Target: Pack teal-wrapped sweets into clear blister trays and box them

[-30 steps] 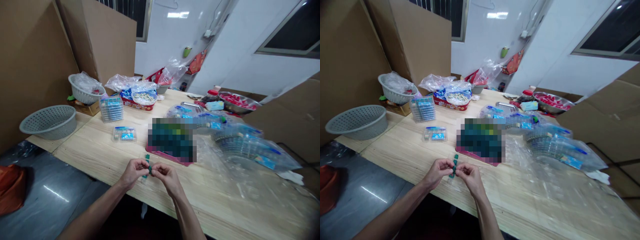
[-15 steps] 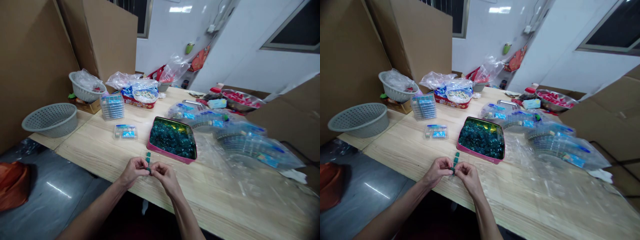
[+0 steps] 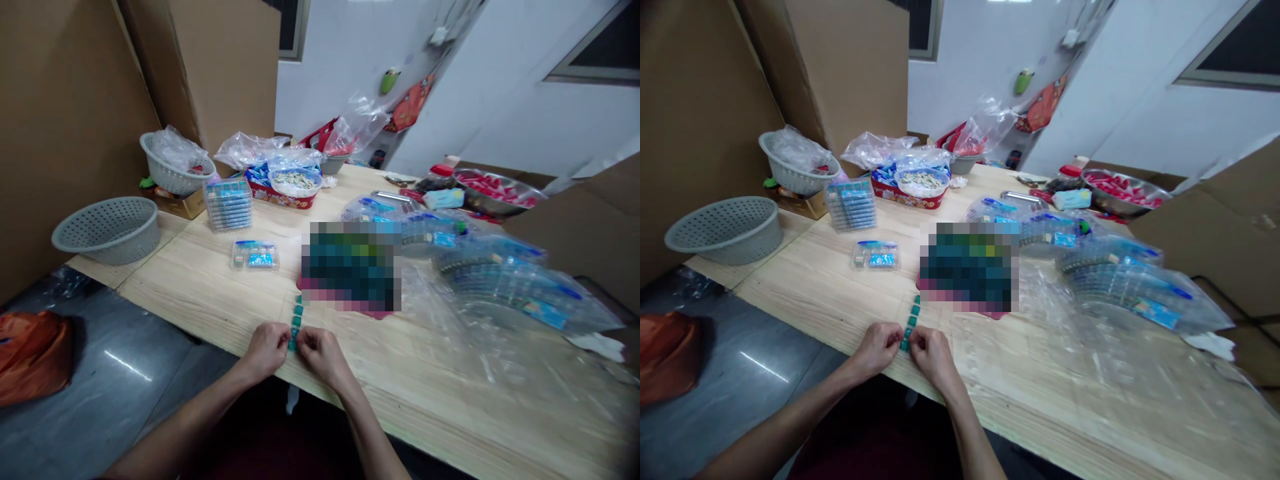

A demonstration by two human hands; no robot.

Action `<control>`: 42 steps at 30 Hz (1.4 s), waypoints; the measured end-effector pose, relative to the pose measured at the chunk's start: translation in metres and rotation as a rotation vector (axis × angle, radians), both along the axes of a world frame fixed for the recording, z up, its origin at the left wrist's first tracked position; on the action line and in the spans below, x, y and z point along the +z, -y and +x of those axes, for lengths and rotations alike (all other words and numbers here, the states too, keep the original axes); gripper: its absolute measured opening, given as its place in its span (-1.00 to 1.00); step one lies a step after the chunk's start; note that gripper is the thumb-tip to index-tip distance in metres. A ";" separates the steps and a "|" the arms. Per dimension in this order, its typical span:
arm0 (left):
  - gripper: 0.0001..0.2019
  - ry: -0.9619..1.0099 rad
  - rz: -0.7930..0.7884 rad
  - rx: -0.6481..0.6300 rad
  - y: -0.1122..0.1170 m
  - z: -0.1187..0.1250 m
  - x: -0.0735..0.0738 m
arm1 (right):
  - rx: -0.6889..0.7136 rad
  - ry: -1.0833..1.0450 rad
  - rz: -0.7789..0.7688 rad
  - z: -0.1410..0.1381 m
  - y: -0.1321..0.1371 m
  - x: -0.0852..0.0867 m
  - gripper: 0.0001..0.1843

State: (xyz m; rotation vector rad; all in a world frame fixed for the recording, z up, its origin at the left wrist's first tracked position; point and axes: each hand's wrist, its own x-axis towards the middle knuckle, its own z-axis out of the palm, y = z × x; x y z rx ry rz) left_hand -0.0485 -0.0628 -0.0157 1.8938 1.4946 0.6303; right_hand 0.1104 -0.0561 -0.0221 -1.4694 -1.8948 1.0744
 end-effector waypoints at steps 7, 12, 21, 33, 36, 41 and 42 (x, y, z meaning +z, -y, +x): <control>-0.79 -0.195 0.109 -0.084 0.005 0.003 -0.001 | 0.068 0.235 0.162 -0.003 0.004 0.006 -0.74; -0.78 -0.157 0.099 -0.073 0.007 -0.001 0.000 | 0.074 0.191 0.309 0.001 0.014 0.014 -0.69; -0.74 0.022 0.030 0.008 0.011 -0.008 0.001 | 0.170 0.278 0.676 -0.013 0.038 -0.006 -0.73; -0.09 0.145 0.440 -0.446 0.015 -0.076 0.009 | 0.221 -0.041 0.867 0.013 0.055 -0.011 -0.73; -0.32 0.192 0.351 -0.313 0.004 -0.082 0.002 | 0.032 -0.164 0.736 0.009 0.033 0.013 -0.78; -0.73 0.425 0.148 0.113 -0.043 -0.092 0.012 | -0.129 -0.434 0.371 -0.024 -0.038 0.041 -0.85; -0.70 0.508 0.115 0.149 -0.058 -0.098 0.015 | -0.147 -0.483 0.296 -0.032 -0.058 0.044 -0.79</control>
